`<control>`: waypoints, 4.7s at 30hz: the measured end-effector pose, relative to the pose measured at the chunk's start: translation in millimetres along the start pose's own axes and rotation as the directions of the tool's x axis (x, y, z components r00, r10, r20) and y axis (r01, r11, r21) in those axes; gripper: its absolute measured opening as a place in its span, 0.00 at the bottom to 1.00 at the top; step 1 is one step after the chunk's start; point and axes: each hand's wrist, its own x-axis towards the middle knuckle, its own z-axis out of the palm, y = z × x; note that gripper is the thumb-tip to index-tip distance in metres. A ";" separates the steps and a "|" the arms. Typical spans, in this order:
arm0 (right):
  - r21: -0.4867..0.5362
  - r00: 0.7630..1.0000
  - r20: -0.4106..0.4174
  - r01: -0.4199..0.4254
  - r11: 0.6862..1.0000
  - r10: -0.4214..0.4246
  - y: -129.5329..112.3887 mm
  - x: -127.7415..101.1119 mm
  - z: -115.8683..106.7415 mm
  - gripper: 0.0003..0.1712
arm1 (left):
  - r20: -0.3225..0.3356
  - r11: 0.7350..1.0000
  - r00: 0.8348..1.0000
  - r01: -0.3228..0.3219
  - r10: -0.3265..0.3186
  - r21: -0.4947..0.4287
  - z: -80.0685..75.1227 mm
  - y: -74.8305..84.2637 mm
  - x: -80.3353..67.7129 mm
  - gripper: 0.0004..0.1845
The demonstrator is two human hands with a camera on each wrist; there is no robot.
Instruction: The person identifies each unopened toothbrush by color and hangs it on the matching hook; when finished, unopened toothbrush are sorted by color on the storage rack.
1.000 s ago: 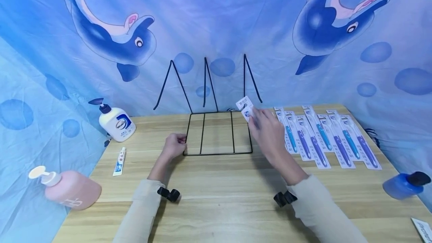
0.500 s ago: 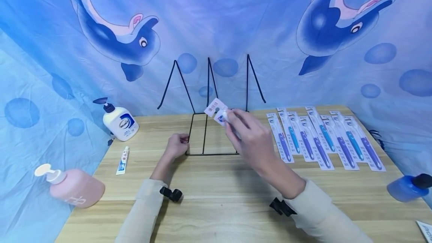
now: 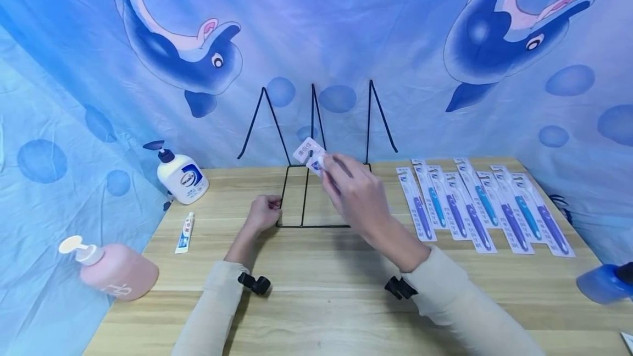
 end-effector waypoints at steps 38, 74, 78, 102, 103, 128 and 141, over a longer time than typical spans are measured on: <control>0.105 0.891 0.070 -0.454 0.885 0.449 80.3 85.7 122.7 0.13 | -0.010 0.999 1.000 -0.006 0.007 0.034 1.0 0.7 -3.5 0.25; -0.564 0.273 0.541 -0.584 0.584 0.795 210.7 -82.6 34.2 0.17 | -0.015 1.000 1.000 -0.020 0.021 0.018 1.6 -2.9 0.9 0.25; -0.570 0.265 0.513 -0.606 0.555 0.817 209.9 -86.0 36.8 0.15 | -0.014 0.999 1.000 -0.024 0.025 0.024 2.1 -2.7 0.3 0.25; -0.259 0.757 0.240 -0.554 0.791 0.608 154.4 -37.1 -37.6 0.13 | -0.004 1.000 1.000 -0.007 0.007 -0.007 1.3 -0.7 -2.1 0.25; -0.250 0.781 0.214 -0.536 0.806 0.586 149.3 -34.6 -42.6 0.13 | -0.006 1.000 1.000 -0.006 0.006 -0.005 1.5 -0.7 -2.1 0.25; -0.152 0.994 0.026 -0.100 0.983 0.105 42.8 -19.5 -115.6 0.19 | -0.016 0.999 0.999 -0.036 0.036 0.009 2.7 -3.2 -3.4 0.25; -0.121 0.992 0.049 -0.109 0.987 0.116 58.7 -29.3 -90.3 0.17 | -0.013 0.999 0.999 -0.043 0.043 -0.002 2.4 -2.4 -4.3 0.25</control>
